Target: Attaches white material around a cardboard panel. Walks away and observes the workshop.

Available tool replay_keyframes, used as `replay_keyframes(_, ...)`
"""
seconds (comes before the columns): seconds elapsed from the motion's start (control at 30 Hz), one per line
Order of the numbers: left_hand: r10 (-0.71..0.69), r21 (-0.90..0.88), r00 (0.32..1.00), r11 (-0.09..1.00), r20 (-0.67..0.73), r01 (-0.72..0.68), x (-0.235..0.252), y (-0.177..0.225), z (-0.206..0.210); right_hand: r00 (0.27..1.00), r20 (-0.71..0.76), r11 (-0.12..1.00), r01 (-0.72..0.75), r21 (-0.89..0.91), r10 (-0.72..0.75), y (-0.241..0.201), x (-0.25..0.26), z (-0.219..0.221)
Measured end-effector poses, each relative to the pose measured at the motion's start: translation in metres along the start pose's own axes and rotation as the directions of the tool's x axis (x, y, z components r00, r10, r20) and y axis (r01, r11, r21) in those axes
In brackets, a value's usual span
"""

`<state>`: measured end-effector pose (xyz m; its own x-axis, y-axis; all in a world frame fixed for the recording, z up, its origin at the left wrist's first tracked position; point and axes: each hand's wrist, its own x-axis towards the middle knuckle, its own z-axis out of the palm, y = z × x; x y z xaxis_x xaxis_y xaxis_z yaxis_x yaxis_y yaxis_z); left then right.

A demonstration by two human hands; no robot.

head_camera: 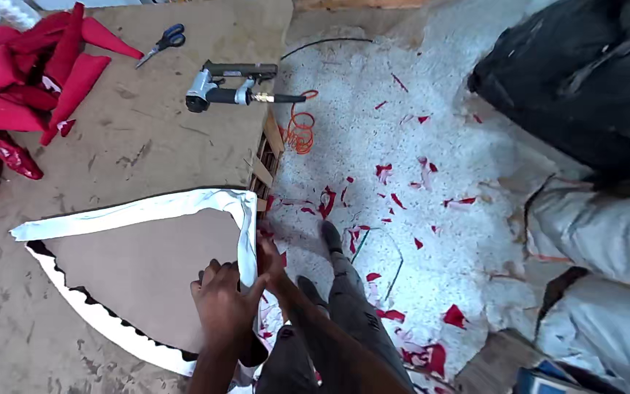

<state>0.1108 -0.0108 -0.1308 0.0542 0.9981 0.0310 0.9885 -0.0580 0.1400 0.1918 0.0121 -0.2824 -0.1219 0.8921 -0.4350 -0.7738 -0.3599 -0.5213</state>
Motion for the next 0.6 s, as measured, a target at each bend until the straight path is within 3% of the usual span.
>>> replay_keyframes(0.07,0.178,-0.098,0.984,0.979,0.012,-0.176,0.002,-0.013,0.005,0.996,-0.006,0.989,0.091,-0.117,-0.093,-0.003,-0.017,0.023)
replay_keyframes(0.13,0.355,-0.285,0.935,0.897,0.007,-0.338,0.010,-0.028,0.009,0.977,-0.184,0.954,-0.153,-0.257,0.107,-0.048,-0.051,0.057)
replay_keyframes(0.2,0.444,-0.423,0.896,0.809,-0.015,-0.408,0.015,-0.036,0.014,0.973,0.030,0.905,-0.200,-0.375,0.227,-0.049,-0.073,0.041)
replay_keyframes(0.23,0.454,-0.467,0.891,0.783,-0.021,-0.411,0.015,-0.037,0.014,0.969,0.071,0.899,-0.189,-0.396,0.235,-0.048,-0.074,0.041)
replay_keyframes(0.27,0.457,-0.507,0.889,0.760,-0.030,-0.407,0.017,-0.037,0.013,0.981,0.096,0.929,-0.127,-0.348,0.170,-0.042,-0.069,0.042)
replay_keyframes(0.33,0.452,-0.582,0.891,0.713,-0.045,-0.391,0.019,-0.036,0.014,0.992,0.119,0.998,0.047,-0.047,-0.041,-0.023,-0.051,0.043)
replay_keyframes(0.43,0.437,-0.648,0.897,0.666,-0.063,-0.370,0.019,-0.039,0.012,0.998,0.063,0.948,0.009,0.318,-0.031,-0.027,-0.026,0.055)
replay_keyframes(0.53,0.432,-0.674,0.899,0.643,-0.073,-0.363,0.021,-0.042,0.012,0.955,0.281,0.972,0.026,0.235,-0.093,-0.052,-0.038,0.042)
replay_keyframes(0.6,0.438,-0.682,0.893,0.622,-0.103,-0.384,0.018,-0.046,0.011,0.911,0.411,0.993,-0.004,0.115,-0.044,-0.086,-0.061,0.029)
